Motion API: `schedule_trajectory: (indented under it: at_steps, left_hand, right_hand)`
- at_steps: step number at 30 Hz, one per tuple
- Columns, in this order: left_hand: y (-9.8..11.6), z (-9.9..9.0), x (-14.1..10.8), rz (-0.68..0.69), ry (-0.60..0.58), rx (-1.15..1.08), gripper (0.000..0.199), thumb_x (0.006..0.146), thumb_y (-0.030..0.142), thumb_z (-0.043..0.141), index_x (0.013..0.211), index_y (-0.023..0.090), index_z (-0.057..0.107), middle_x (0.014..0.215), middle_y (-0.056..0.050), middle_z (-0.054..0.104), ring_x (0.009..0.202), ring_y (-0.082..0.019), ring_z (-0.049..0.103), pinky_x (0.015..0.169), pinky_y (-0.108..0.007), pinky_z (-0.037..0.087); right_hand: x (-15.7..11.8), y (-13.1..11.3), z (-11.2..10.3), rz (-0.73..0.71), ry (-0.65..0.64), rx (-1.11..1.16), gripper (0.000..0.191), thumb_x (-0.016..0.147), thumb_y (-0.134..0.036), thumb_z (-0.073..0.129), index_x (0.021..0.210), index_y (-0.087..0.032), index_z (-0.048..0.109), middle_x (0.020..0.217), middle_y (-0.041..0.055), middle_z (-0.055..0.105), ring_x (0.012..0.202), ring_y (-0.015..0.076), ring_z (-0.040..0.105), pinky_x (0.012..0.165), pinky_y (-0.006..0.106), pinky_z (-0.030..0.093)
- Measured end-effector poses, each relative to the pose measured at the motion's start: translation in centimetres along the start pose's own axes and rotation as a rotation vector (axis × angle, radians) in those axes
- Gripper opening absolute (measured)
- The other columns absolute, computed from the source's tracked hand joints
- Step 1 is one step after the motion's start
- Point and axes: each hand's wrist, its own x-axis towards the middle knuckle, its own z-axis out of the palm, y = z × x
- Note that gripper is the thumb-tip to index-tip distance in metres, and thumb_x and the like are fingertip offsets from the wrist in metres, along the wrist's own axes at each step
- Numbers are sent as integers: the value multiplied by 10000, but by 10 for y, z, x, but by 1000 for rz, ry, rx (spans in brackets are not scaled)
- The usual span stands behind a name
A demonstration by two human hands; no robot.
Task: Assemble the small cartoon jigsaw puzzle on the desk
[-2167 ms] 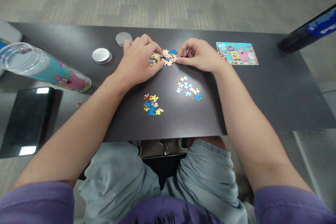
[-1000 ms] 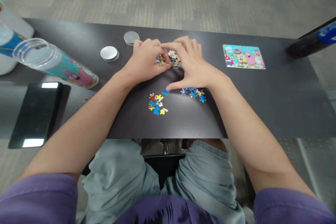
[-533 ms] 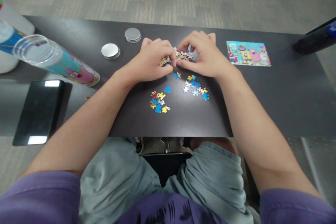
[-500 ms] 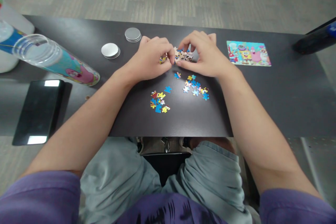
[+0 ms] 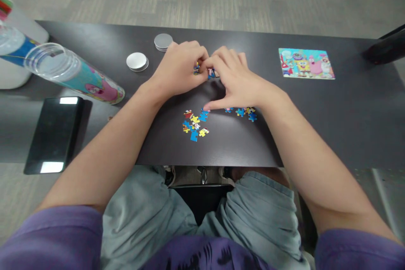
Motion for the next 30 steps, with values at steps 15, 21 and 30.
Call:
schedule_trajectory:
  at_steps: [15,21,30]
  left_hand:
    - [-2,-6,-4,3,-78,23,191,993,444,945,1170,373,934,1372,-107,829,1396,-446,737,1184,-596,586]
    - [-12,-2,-5,23,-33,-54,324,852,433,1085,1142,385,947,1359,-105,813,1390,-452,694,1170,-575,571]
    - [-6,-17,1,-20,-123,-116,163,957,507,969,1049,374,943,1133,-54,921,1091,-366,801,1108,-550,599]
  right_hand:
    - [-8,47,-12,250,184,198,849,1030,-966,894,1606,-386,661,1485,106,856,1265,463,790,1271,709,537]
    - [-7,57,-4,234,196,289,957,923,-1072,943,1556,-397,694,1385,78,900,1164,424,789,1261,694,510]
    - [-6,65,3,232,197,290,920,933,-1017,962,1549,-381,714,1322,72,904,1087,411,797,1234,715,513]
